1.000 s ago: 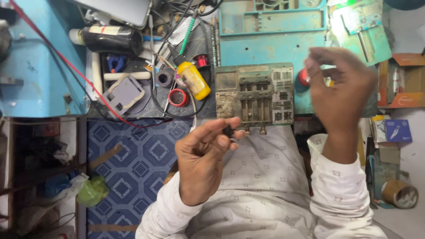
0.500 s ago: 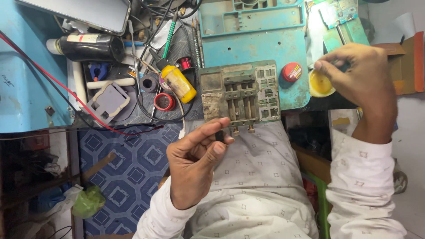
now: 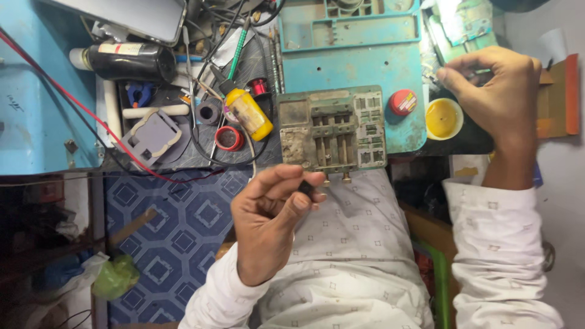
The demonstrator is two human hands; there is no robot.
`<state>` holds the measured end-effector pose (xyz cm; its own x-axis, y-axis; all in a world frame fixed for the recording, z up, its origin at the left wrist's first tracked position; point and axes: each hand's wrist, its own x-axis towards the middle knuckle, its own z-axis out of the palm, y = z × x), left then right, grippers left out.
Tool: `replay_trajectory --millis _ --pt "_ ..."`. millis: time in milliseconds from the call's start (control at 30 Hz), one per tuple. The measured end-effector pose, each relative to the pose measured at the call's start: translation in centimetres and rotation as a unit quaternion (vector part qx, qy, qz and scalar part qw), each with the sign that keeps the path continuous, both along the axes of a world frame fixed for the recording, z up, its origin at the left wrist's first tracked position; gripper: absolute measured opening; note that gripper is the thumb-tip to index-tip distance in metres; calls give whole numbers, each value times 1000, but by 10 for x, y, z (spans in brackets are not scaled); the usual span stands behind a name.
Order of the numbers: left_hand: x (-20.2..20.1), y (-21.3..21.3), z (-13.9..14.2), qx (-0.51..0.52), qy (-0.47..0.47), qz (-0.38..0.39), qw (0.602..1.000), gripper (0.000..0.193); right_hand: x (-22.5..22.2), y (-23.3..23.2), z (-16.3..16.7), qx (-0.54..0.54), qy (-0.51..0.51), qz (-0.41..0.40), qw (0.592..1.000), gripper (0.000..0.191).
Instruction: The person solders a wire to a small electronic component on a cluttered repair bench, holding the part in one hand and a soldering iron in the other while feeding solder. They then set the iron down, apply liquid from a yellow flux bottle onto the part, and manipulate the small component by hand.
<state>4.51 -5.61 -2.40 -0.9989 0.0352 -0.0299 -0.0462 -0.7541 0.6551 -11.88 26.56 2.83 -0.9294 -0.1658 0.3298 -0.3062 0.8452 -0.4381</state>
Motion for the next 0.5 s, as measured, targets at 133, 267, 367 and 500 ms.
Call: replay_trajectory --millis 133,267,367,500 --pt "-3 2 -2 33 -1 -36 999 28 -11 22 -9 114 -133 -42 984 26" --pt "-5 3 -3 19 7 -38 999 33 -29 35 -29 244 -112 -9 963 19" --pt "-9 3 -5 54 -24 -88 994 35 -36 38 -39 355 -80 6 931 21" --pt "-10 2 -8 133 -31 -128 982 34 -43 41 -42 369 -127 15 921 17"
